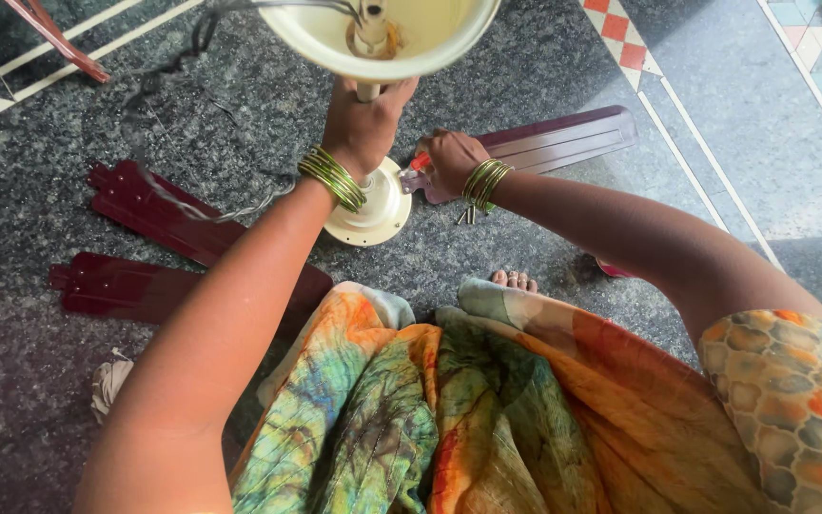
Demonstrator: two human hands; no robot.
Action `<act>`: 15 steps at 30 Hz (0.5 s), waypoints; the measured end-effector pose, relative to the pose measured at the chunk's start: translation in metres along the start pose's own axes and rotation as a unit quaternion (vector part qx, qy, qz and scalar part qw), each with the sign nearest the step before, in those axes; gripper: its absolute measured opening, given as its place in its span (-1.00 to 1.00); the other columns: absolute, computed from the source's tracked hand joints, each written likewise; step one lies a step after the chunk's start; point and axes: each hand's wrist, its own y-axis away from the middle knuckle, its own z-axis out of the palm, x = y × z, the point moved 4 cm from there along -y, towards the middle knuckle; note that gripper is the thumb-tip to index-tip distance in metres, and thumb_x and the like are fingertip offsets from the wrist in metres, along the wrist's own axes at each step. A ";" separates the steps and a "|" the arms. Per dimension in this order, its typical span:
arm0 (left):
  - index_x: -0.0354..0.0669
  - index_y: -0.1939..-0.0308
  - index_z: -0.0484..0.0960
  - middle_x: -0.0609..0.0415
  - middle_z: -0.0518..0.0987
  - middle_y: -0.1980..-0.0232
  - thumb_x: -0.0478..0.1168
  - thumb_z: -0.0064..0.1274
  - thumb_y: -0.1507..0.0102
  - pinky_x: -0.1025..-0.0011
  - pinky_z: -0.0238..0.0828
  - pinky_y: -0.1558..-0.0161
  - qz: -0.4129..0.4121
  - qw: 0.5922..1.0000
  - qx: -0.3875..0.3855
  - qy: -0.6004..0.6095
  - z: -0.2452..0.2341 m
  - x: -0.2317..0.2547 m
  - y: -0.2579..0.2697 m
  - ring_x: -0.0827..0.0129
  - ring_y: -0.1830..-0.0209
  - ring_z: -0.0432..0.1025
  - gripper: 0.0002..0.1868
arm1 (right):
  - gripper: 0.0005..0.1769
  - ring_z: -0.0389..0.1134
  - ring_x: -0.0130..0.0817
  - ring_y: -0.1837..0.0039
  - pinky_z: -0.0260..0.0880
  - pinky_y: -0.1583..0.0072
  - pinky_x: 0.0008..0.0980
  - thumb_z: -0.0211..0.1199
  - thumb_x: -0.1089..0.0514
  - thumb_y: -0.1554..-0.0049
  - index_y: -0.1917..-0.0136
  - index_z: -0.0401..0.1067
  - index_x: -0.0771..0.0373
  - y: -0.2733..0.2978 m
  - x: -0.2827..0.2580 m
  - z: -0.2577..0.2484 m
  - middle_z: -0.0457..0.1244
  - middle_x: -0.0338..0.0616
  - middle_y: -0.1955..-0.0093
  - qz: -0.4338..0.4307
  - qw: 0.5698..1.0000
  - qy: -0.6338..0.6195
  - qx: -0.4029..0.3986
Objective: The person wipes a maroon fan blade with a cloth, then attaches it to the fan motor housing using a screwdriver and screws. The person repeats this process for a second fan blade.
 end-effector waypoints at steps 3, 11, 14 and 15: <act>-0.33 -0.02 0.63 -0.10 0.70 -0.06 -0.21 0.07 -0.33 0.28 0.51 -0.12 0.036 0.998 -0.028 -0.047 -0.006 -0.018 0.010 0.19 -0.08 0.60 -0.73 | -0.56 0.46 -0.05 0.10 0.52 0.04 -0.08 0.36 0.10 -0.07 -0.20 0.44 0.25 0.000 -0.004 0.001 0.37 0.10 0.02 0.009 0.999 0.023 -0.030; -0.34 0.00 0.63 -0.25 0.65 -0.03 -0.28 -0.03 -0.36 0.11 0.44 -0.12 0.206 0.917 -0.081 -0.332 -0.011 -0.043 0.024 -0.07 -0.07 0.54 -0.78 | -0.60 0.45 -0.01 0.08 0.50 0.01 -0.08 0.41 0.10 -0.02 -0.05 0.46 0.38 -0.005 -0.008 -0.007 0.39 0.14 0.16 -0.023 0.999 0.011 0.036; -0.31 -0.02 0.65 -0.21 0.66 -0.04 -0.31 -0.02 -0.37 0.13 0.45 -0.15 0.225 0.887 -0.104 -0.391 -0.007 -0.033 0.020 -0.03 -0.09 0.55 -0.78 | -0.60 0.46 -0.08 0.13 0.52 0.04 -0.13 0.42 0.01 -0.06 0.02 0.48 0.39 -0.011 -0.005 -0.005 0.39 0.12 0.18 0.018 0.999 0.022 -0.022; -0.29 -0.04 0.66 -0.20 0.66 -0.05 -0.31 -0.02 -0.37 0.14 0.46 -0.17 0.250 0.853 -0.112 -0.444 -0.003 -0.028 0.019 -0.02 -0.09 0.54 -0.78 | -0.56 0.46 -0.11 0.16 0.53 0.05 -0.15 0.42 -0.02 -0.09 0.03 0.47 0.42 -0.012 -0.003 -0.005 0.39 0.11 0.19 0.040 0.997 0.030 -0.052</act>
